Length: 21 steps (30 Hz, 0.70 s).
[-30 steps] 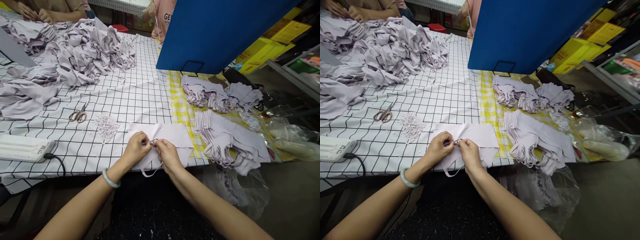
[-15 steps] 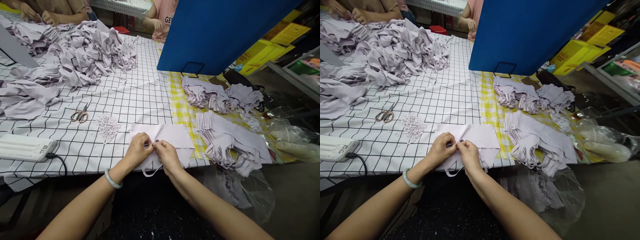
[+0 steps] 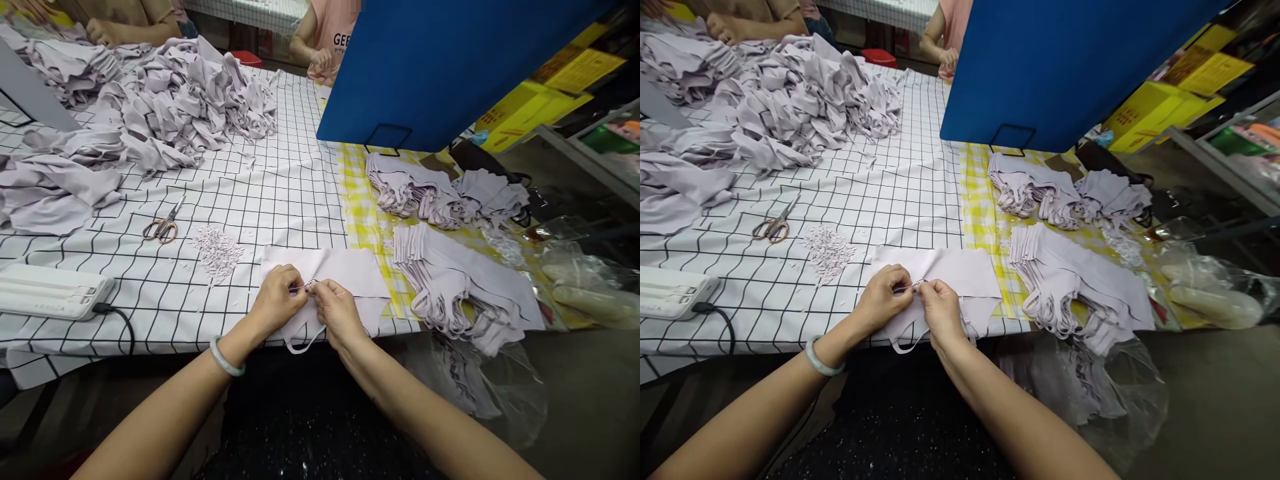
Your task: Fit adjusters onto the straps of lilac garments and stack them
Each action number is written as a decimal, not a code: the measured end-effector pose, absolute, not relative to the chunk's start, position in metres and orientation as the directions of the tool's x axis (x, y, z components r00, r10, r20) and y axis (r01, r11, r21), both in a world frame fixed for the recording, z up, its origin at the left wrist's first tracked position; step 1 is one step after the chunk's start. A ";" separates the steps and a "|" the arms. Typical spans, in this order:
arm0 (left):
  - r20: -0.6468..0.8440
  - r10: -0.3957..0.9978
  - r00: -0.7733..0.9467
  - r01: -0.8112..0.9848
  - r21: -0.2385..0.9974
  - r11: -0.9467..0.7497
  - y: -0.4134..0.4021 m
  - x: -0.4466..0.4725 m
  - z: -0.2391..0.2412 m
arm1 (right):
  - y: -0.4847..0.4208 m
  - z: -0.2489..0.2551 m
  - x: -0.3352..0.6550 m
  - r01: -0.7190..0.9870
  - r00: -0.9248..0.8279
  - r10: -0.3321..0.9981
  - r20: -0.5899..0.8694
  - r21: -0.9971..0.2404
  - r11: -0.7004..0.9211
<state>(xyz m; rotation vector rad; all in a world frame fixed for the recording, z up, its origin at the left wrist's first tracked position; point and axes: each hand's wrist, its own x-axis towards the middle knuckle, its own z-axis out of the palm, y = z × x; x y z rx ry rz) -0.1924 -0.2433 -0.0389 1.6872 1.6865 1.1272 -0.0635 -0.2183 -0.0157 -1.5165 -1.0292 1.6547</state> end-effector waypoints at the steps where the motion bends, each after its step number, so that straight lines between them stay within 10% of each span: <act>1: 0.204 0.973 -0.109 0.564 0.819 -0.108 -0.243 -0.192 -0.039 | -0.219 -0.015 -0.064 0.020 -0.100 0.862 -0.498 -0.867 -0.498; 21: 0.161 0.981 -0.112 0.539 0.839 -0.076 -0.244 -0.194 -0.037 | -0.218 -0.014 -0.064 0.005 -0.120 0.856 -0.503 -0.863 -0.506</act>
